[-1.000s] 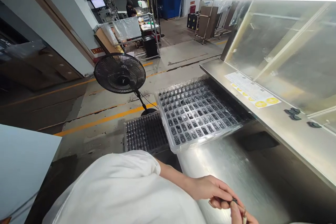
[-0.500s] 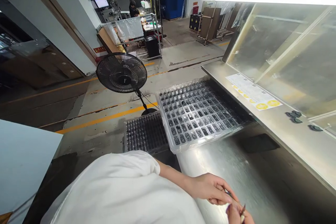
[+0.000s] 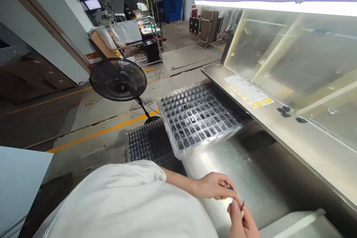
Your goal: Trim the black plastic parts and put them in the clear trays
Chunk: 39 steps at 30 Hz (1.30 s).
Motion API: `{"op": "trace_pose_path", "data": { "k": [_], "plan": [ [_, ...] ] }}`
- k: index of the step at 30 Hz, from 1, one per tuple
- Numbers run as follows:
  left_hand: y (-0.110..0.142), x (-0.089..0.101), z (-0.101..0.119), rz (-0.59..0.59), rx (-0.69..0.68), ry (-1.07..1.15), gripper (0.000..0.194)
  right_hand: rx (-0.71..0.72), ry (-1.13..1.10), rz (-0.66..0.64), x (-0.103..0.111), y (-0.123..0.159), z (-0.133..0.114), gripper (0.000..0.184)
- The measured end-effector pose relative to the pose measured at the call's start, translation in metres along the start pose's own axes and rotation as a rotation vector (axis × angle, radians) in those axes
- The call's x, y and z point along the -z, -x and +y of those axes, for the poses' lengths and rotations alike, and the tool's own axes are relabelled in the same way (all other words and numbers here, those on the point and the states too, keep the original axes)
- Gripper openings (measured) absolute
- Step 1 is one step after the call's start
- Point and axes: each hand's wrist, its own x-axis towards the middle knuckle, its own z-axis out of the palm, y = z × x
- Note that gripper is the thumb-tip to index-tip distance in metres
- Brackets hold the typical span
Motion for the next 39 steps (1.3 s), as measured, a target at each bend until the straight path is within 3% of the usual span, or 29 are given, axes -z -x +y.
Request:
{"op": "trace_pose_path", "data": {
  "k": [4, 8, 14, 19, 24, 29, 35, 39],
  "plan": [
    [0.003, 0.001, -0.004, 0.018, -0.045, -0.006, 0.060, 0.043, -0.062, -0.017, -0.001, 0.016, -0.022, 0.062],
    [0.008, 0.004, 0.003, -0.003, -0.096, 0.002, 0.056, 0.104, -0.097, -0.015, -0.002, 0.021, -0.027, 0.066],
    [0.012, 0.014, 0.038, -0.038, -0.187, -0.059, 0.063, 0.153, -0.117, -0.024, -0.007, 0.022, -0.027, 0.064],
    [0.009, 0.036, 0.070, 0.031, -0.284, -0.119, 0.064, 0.134, -0.057, -0.041, -0.013, 0.028, -0.031, 0.060],
    [0.008, 0.080, 0.097, 0.242, -0.428, -0.259, 0.051, 0.125, -0.001, -0.090, -0.020, 0.032, -0.031, 0.055],
    [0.025, 0.137, 0.129, 0.445, -0.504, -0.691, 0.023, 0.202, 0.077, -0.149, -0.031, 0.028, -0.030, 0.053],
    [0.045, 0.213, 0.161, 0.671, -0.378, -1.012, 0.012, 0.340, 0.182, -0.238, -0.045, 0.024, -0.036, 0.044],
    [0.041, 0.247, 0.178, 0.739, -0.292, -1.147, 0.011, 0.398, 0.234, -0.264, -0.053, 0.022, -0.040, 0.043]
  ]
}}
